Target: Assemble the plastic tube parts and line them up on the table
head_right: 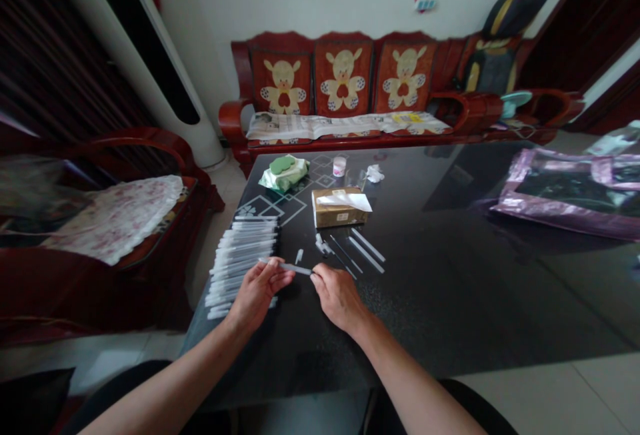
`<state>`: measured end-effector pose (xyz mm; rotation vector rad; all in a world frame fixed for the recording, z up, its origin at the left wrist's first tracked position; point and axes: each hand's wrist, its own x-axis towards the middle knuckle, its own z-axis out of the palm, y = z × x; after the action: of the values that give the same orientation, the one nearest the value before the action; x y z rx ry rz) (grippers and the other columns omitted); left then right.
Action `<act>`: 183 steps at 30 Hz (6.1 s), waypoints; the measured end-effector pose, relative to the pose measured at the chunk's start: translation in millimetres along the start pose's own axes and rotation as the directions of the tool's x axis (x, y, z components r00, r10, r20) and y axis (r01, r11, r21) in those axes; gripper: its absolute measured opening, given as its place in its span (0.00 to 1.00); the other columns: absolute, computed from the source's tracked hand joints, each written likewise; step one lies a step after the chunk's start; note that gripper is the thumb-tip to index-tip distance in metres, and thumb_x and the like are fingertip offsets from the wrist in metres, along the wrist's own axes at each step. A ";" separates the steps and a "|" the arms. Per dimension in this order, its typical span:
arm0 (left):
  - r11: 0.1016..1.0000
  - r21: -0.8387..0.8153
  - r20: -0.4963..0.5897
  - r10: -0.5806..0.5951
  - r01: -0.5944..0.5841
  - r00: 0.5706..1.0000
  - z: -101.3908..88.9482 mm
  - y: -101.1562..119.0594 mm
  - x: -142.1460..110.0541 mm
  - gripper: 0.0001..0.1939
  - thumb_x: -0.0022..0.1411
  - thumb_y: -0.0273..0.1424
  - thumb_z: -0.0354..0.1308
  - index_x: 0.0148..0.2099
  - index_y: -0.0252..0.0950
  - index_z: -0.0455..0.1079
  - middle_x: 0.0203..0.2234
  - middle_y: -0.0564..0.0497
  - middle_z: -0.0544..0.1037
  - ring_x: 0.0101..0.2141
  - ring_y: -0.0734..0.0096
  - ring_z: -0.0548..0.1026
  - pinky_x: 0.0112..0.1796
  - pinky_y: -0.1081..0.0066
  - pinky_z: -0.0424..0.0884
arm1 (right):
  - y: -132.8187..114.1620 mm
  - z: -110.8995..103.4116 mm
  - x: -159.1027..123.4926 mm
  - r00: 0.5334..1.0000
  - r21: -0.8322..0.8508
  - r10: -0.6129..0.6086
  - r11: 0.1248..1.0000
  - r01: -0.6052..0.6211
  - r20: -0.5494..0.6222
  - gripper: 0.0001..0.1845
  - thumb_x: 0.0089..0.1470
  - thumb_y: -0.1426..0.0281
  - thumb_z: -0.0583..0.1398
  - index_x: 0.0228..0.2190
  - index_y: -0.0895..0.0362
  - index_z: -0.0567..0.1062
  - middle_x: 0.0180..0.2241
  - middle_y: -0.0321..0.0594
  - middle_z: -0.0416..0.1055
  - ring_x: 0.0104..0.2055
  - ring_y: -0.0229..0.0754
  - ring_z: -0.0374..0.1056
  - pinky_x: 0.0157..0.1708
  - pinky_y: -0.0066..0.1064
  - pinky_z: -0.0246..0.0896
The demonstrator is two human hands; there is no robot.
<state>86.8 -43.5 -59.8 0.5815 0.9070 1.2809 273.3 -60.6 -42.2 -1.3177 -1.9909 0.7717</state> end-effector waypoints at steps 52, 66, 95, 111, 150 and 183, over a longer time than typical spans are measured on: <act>0.999 -0.021 -0.021 0.033 -0.034 0.999 2.6 -2.4 -7.2 0.15 0.52 0.36 0.66 0.37 0.30 0.72 0.25 0.48 0.79 0.29 0.69 0.79 0.34 0.73 0.76 | -4.7 17.9 3.3 0.890 0.822 0.322 0.371 -0.432 0.322 0.21 0.56 0.53 0.54 0.24 0.57 0.65 0.10 0.22 0.49 0.08 0.30 0.47 0.05 0.22 0.50; 0.999 -0.033 -0.068 -0.028 0.026 0.997 -1.2 -4.3 -1.6 0.15 0.50 0.36 0.67 0.34 0.28 0.72 0.24 0.47 0.79 0.27 0.71 0.79 0.31 0.75 0.76 | 1.8 -1.4 0.0 0.998 0.163 0.062 0.985 -0.064 0.017 0.13 0.61 0.65 0.52 0.30 0.57 0.72 0.23 0.36 0.70 0.25 0.36 0.68 0.29 0.27 0.63; 0.996 0.078 0.000 0.032 -0.032 0.999 1.1 -3.6 -6.8 0.19 0.53 0.42 0.65 0.37 0.30 0.71 0.25 0.46 0.79 0.27 0.69 0.79 0.31 0.73 0.75 | 4.9 10.4 -3.0 0.953 0.598 0.246 0.743 -0.301 0.176 0.21 0.57 0.55 0.54 0.31 0.61 0.72 0.19 0.36 0.71 0.18 0.37 0.69 0.17 0.26 0.64; 0.085 0.916 0.373 0.174 -0.391 0.911 20.8 23.0 41.8 0.08 0.59 0.28 0.56 0.39 0.37 0.75 0.37 0.43 0.76 0.41 0.60 0.74 0.46 0.66 0.65 | 25.2 -7.1 9.6 0.850 0.709 0.520 0.631 -0.314 -0.086 0.16 0.48 0.59 0.62 0.29 0.62 0.73 0.17 0.36 0.70 0.15 0.37 0.67 0.11 0.26 0.63; 0.970 0.179 0.023 0.161 -0.162 0.987 -16.8 35.4 15.2 0.19 0.49 0.37 0.68 0.40 0.30 0.73 0.30 0.45 0.79 0.29 0.71 0.76 0.33 0.70 0.74 | -1.1 -4.0 -13.7 0.961 0.519 0.267 0.812 -0.266 0.075 0.16 0.57 0.60 0.58 0.30 0.60 0.74 0.19 0.35 0.69 0.17 0.34 0.66 0.14 0.22 0.60; 0.961 0.203 -0.059 0.204 -0.189 0.977 2.5 7.9 -3.0 0.19 0.54 0.38 0.63 0.46 0.32 0.75 0.26 0.52 0.75 0.24 0.80 0.67 0.26 0.77 0.62 | -28.6 21.2 -7.5 0.998 0.078 0.043 0.996 -0.039 -0.050 0.18 0.62 0.62 0.50 0.28 0.56 0.73 0.21 0.37 0.68 0.25 0.38 0.64 0.28 0.27 0.53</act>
<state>84.5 -44.4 -51.3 0.7961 1.0706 1.4099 243.2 -79.9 -35.5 -1.3238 -1.8808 0.8170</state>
